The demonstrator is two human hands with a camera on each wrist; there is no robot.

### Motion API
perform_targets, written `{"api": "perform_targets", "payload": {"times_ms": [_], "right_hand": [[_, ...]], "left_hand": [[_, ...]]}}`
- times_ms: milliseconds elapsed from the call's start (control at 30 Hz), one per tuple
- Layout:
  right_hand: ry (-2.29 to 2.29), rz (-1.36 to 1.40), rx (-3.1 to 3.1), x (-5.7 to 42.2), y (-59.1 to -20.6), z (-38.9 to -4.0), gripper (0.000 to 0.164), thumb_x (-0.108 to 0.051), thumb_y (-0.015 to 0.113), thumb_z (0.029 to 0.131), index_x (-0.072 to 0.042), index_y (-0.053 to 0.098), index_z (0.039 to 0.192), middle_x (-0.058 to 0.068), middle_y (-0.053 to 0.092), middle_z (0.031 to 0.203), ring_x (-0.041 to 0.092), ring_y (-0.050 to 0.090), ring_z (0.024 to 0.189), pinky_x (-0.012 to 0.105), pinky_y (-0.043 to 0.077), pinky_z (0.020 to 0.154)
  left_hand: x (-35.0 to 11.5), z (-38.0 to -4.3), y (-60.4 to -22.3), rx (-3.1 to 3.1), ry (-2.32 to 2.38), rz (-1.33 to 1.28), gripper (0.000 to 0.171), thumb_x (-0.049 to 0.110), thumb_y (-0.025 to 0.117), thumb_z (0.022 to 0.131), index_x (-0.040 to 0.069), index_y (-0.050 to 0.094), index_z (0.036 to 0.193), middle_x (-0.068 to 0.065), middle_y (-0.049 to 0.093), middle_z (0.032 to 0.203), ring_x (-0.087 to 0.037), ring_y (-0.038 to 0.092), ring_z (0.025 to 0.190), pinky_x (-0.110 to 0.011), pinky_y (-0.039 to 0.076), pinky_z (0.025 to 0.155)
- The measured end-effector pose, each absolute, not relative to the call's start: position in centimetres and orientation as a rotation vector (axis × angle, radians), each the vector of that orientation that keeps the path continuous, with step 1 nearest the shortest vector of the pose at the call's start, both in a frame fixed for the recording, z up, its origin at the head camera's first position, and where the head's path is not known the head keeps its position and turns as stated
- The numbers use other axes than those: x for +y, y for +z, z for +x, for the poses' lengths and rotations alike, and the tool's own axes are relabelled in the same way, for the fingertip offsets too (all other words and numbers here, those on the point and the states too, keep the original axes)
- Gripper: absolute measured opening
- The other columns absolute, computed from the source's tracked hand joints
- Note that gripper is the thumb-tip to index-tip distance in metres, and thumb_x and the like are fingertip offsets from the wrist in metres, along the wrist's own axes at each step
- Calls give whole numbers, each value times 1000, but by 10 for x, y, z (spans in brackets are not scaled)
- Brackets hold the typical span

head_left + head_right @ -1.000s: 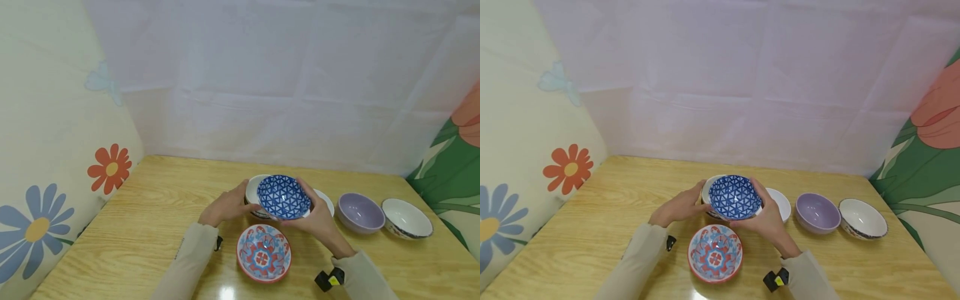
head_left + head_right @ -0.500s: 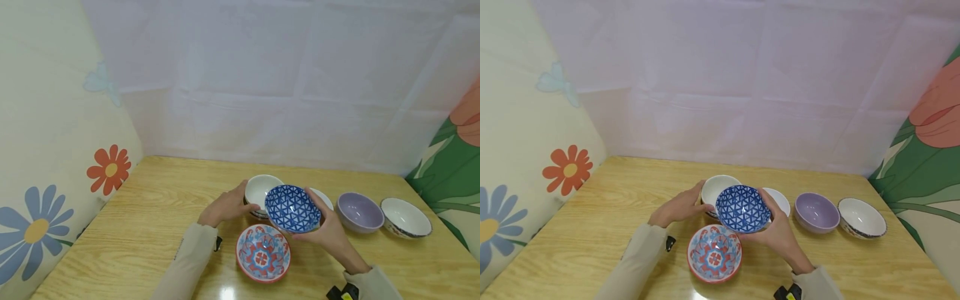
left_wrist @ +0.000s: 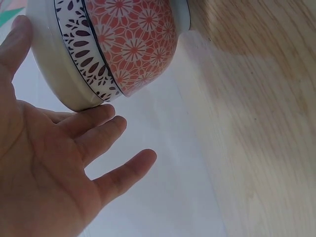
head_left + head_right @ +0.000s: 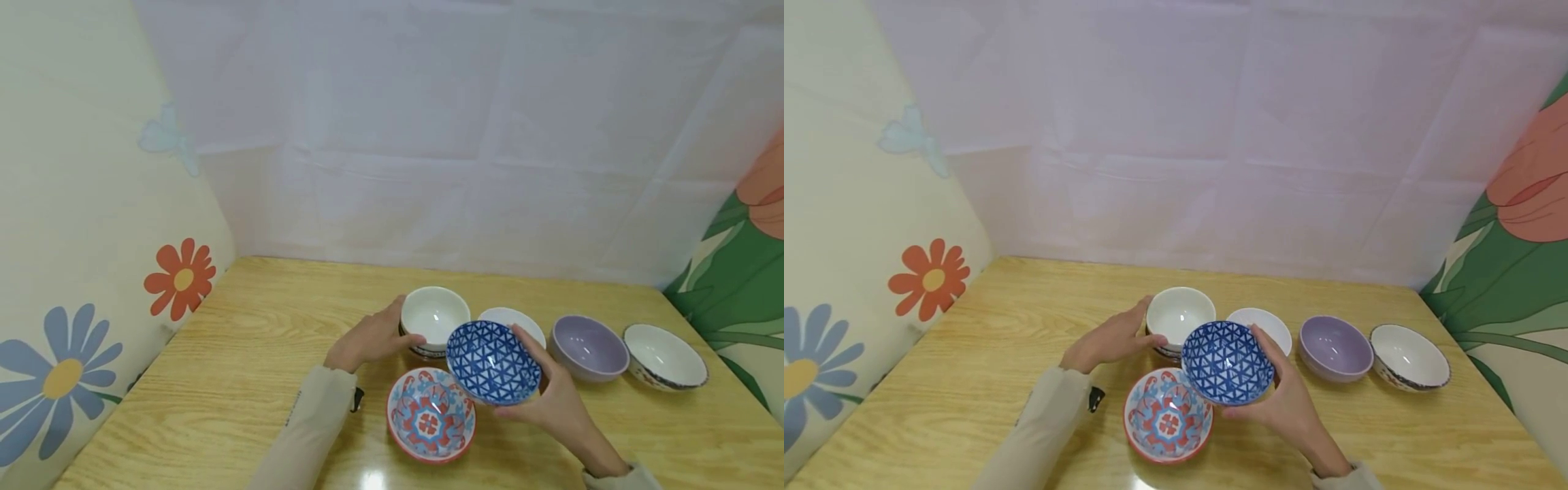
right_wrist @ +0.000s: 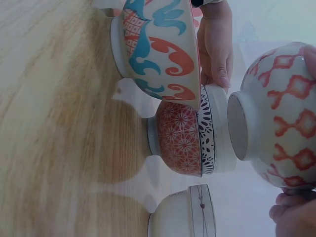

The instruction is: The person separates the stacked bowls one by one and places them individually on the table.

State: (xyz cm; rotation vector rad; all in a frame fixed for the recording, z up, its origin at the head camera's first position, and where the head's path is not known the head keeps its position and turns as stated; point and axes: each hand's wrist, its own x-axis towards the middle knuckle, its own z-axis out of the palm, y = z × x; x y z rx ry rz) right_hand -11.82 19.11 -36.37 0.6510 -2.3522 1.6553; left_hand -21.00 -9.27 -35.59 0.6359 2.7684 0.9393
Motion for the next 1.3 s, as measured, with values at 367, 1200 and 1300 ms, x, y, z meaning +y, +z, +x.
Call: {"api": "perform_targets", "payload": {"times_ms": [367,1200,1300], "right_hand": [[1643,594,-2378,200,-370,-106,112,9,86,55,-9,30,150,-22,37,141,-11,44,117,11,44,90],[1692,537,-2514,226,-391,-90,110,3,85,60,-6,24,151,-26,31,147,-19,38,117,12,44,89],[1694,529,-2526,228,-393,-90,109,4,85,61,-5,24,151,-27,30,147,-20,37,118,12,44,90]], "left_hand": [[-92,-209,-356,2776,924,619,88,54,61,87,11,20,151,-13,51,139,-31,59,116,-46,49,94],[-94,-209,-355,2756,939,626,87,53,60,88,10,18,151,-15,50,140,-32,57,119,-48,48,96],[-93,-209,-355,2759,927,616,87,54,60,87,11,19,151,-14,50,140,-32,57,119,-47,48,96]]}}
